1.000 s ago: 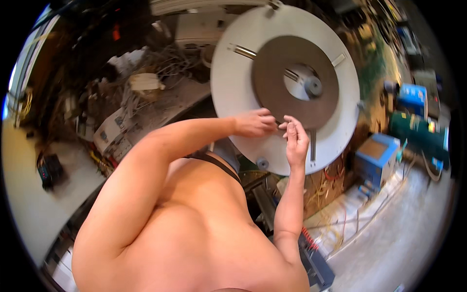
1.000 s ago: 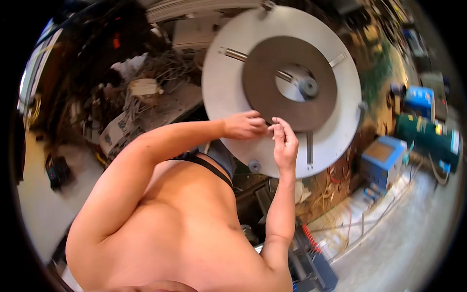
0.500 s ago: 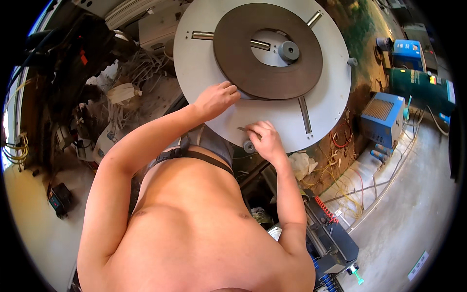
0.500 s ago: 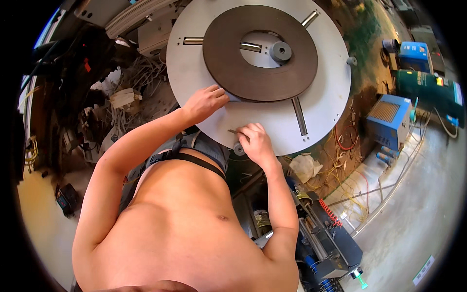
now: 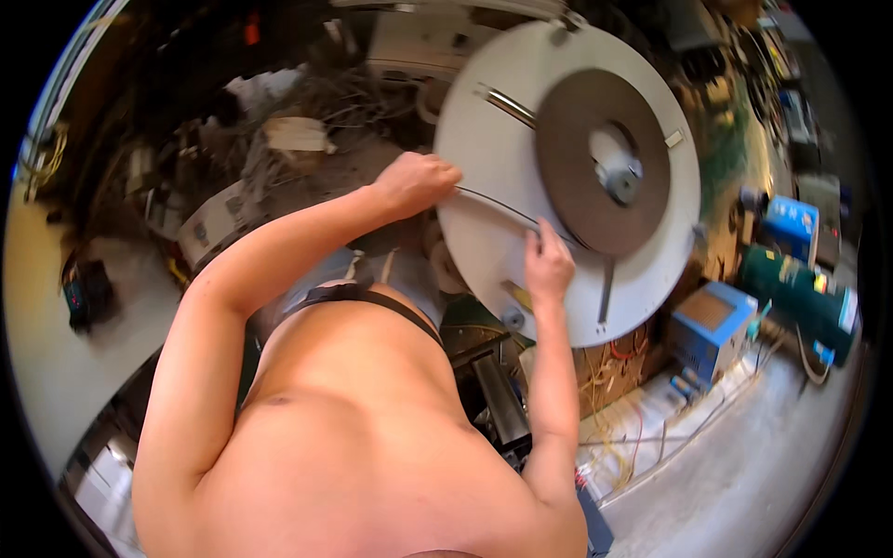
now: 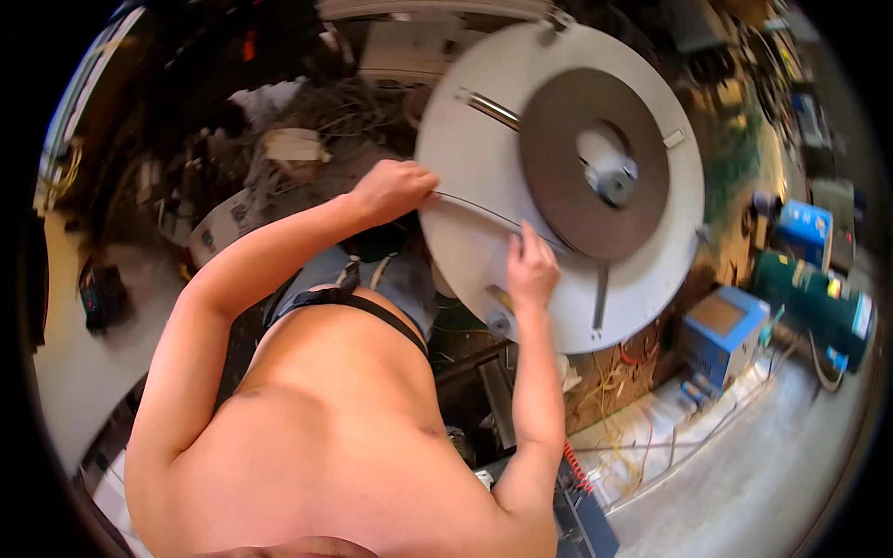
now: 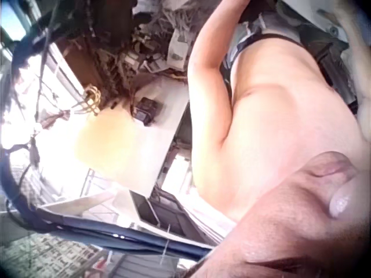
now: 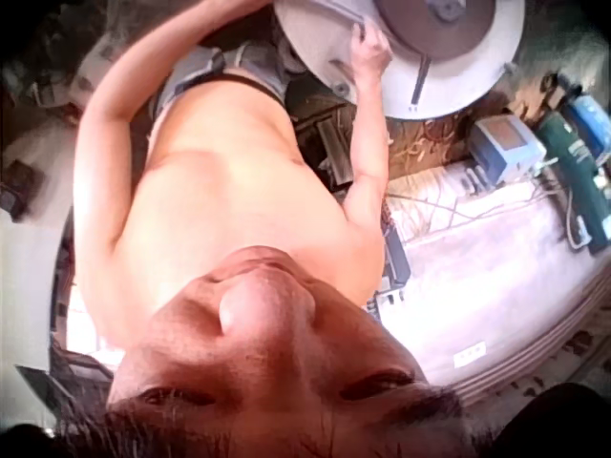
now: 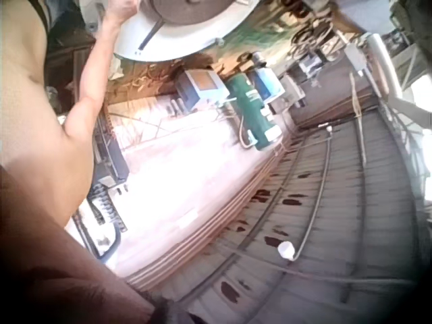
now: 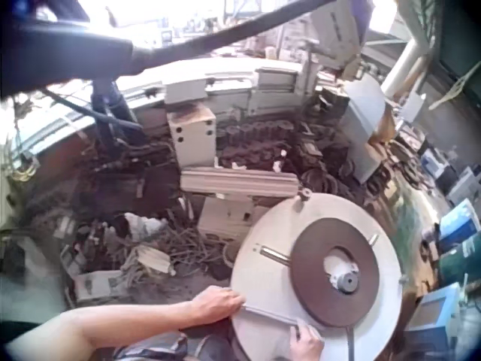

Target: The person lifts a wooden board onto a conveyor belt, replaces a roll of edge banding material on a circular machine reel, and feeds another board into the machine.

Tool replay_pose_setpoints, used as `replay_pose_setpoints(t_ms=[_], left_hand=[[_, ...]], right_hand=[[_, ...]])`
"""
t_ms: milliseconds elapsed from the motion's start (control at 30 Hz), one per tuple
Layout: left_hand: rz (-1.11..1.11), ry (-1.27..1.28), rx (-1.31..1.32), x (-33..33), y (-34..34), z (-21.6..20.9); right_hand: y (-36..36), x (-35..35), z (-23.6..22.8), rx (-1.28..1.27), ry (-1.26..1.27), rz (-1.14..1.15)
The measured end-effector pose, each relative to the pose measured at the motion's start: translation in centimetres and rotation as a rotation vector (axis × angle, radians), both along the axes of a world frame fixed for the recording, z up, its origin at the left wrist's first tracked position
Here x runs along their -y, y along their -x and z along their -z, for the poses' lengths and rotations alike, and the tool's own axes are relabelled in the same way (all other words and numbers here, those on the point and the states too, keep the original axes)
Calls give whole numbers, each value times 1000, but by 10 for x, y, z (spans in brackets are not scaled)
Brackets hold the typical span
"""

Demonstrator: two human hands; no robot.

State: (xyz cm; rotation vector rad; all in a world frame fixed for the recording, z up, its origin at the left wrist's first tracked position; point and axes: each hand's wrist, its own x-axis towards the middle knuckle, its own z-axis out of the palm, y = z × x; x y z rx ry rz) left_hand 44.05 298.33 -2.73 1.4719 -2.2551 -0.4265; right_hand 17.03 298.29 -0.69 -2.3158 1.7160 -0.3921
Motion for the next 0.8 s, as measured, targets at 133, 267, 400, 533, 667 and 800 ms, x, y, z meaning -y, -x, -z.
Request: replay_pose_setpoints(t_ms=[133,267,400,533,667,800], left_hand=[[-47,-24,61,-6,-38,-5],[-115,-53,48,-12,-81,0],[-192,51,-20,-8,-132,10],[-266,79,-4,3,-182,2],[-366,169,14,26,-232,4],[-483,204,77,56,-262,-12]], right_hand=[[-11,11,-2,-85,92,-6],[-29,23,-5,-213,85,-37],[-48,35,-6,-328,113,-38],[-53,48,-6,-378,115,-3],[-51,67,-7,-463,105,59],[-48,94,-4,-504,90,109]])
